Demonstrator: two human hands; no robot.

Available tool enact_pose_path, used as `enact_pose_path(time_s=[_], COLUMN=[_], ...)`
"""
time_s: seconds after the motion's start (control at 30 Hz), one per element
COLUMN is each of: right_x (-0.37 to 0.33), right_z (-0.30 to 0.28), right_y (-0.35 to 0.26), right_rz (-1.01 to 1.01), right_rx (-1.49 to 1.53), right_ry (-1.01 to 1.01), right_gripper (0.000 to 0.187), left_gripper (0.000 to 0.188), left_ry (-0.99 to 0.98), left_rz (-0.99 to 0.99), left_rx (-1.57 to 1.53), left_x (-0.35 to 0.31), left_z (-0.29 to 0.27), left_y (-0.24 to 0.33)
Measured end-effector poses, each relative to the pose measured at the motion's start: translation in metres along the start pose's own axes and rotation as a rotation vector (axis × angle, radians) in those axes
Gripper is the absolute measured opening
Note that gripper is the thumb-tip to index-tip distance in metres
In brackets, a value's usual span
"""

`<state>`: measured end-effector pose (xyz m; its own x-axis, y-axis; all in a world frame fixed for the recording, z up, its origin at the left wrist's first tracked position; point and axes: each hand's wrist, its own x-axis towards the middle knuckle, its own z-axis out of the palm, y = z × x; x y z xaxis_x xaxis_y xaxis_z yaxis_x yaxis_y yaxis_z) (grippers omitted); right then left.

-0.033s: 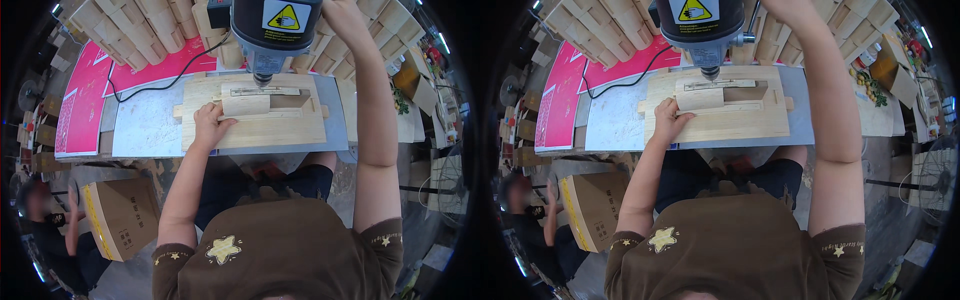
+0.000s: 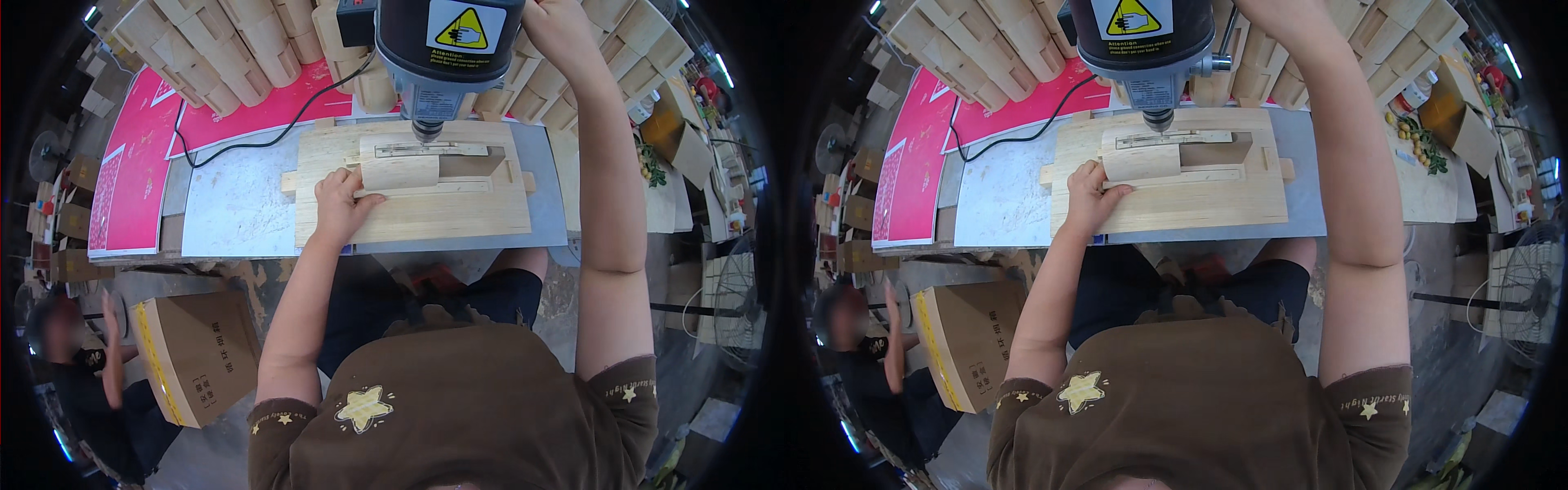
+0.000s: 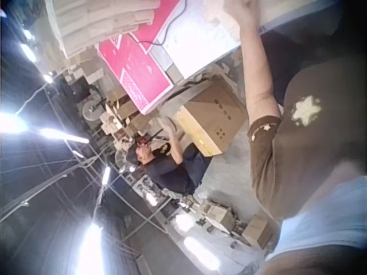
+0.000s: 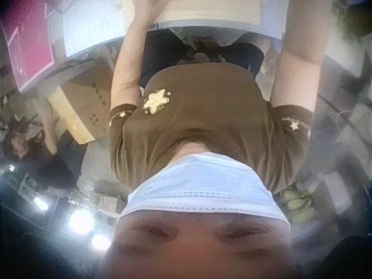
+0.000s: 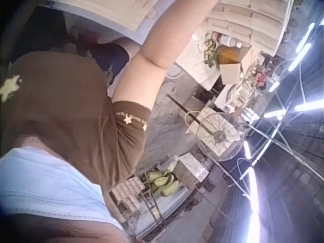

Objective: Operating a vertical drill press to machine holes in cylindrical wooden furniture components.

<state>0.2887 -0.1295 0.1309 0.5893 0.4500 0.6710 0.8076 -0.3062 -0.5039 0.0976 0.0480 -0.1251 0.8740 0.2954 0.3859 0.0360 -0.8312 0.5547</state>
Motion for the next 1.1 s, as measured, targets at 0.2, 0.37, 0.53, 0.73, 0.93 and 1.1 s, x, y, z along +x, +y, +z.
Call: enact_pose_path(time_s=[0.2, 0.37, 0.53, 0.73, 0.93, 1.1], right_x=[-0.07, -0.128, -0.166, -0.176, -0.103, 0.003], right_z=[-0.025, -0.004, 0.031, 0.055, 0.0, -0.001], right_y=[-0.022, -0.021, 0.019, 0.04, -0.008, 0.009], right_rz=[-0.115, -0.097, -0.14, -0.194, -0.108, -0.008], right_rx=[-0.321, -0.215, -0.175, -0.121, -0.029, -0.263], right_ry=[-0.011, 0.01, 0.083, 0.179, 0.233, 0.12], right_gripper=[0.019, 0.011, 0.021, 0.019, 0.009, 0.033], left_gripper=[0.055, 0.055, 0.055, 0.055, 0.054, 0.056], left_ry=[-0.01, 0.007, 0.02, 0.007, 0.031, 0.088], left_rz=[-0.013, 0.027, 0.044, 0.028, 0.03, 0.085], left_rx=[-0.012, 0.01, 0.01, 0.013, 0.056, 0.115], left_x=[0.0, -0.001, 0.003, 0.0, -0.001, 0.008], left_z=[0.001, 0.0, 0.004, 0.001, 0.005, 0.028], left_y=[-0.002, -0.005, -0.002, 0.001, 0.003, 0.028])
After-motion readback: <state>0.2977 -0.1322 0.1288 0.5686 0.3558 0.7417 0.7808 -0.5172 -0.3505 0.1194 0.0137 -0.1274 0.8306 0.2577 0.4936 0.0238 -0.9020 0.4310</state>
